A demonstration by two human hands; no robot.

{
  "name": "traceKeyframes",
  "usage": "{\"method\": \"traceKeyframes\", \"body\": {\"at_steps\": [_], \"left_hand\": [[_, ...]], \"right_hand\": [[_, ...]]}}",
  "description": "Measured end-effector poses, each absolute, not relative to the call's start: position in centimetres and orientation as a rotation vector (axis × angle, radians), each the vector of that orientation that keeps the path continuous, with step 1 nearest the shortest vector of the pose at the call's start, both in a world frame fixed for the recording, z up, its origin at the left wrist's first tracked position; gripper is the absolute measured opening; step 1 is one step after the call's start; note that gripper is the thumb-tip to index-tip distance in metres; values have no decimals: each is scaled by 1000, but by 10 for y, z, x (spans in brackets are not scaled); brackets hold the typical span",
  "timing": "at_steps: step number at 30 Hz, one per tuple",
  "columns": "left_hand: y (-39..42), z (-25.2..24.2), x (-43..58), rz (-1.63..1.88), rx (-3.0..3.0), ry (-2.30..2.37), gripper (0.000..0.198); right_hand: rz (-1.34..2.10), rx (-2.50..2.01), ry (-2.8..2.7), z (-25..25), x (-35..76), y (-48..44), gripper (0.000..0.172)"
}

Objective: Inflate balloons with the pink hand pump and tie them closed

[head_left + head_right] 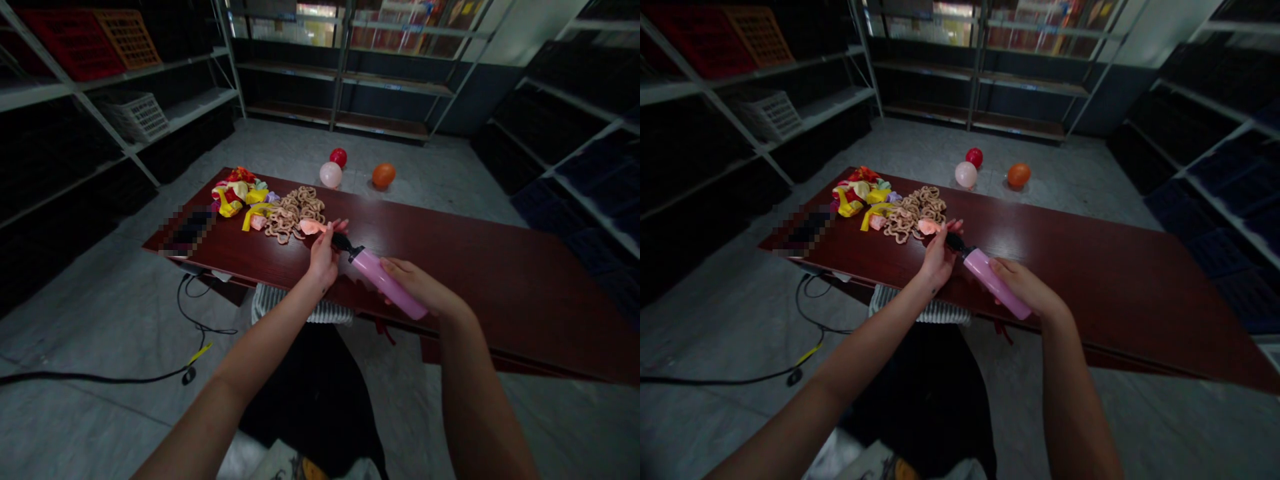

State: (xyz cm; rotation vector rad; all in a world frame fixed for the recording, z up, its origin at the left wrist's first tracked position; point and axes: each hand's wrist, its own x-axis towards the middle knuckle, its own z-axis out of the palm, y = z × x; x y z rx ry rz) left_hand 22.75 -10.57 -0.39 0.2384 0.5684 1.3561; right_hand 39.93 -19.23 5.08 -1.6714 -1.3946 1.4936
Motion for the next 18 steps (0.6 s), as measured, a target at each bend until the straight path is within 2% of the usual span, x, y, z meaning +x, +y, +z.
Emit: {"method": "traceKeyframes", "body": {"at_steps": [7,12,15,18], "left_hand": [[-93,2,215,1106,342,532,24],[-73,28,194,920,342,421,42],[-62,44,191,907,296,435,45],[-51,58,196,970,336,499,44]], "right_hand": [[1545,-1625,-1270,48,396,-194,41],[1602,-1551,-1121,40,385,-190,41],[1525,-1544,-1246,36,377,-182,44],[1272,-1620,-1475,31,368,-169,48]]}}
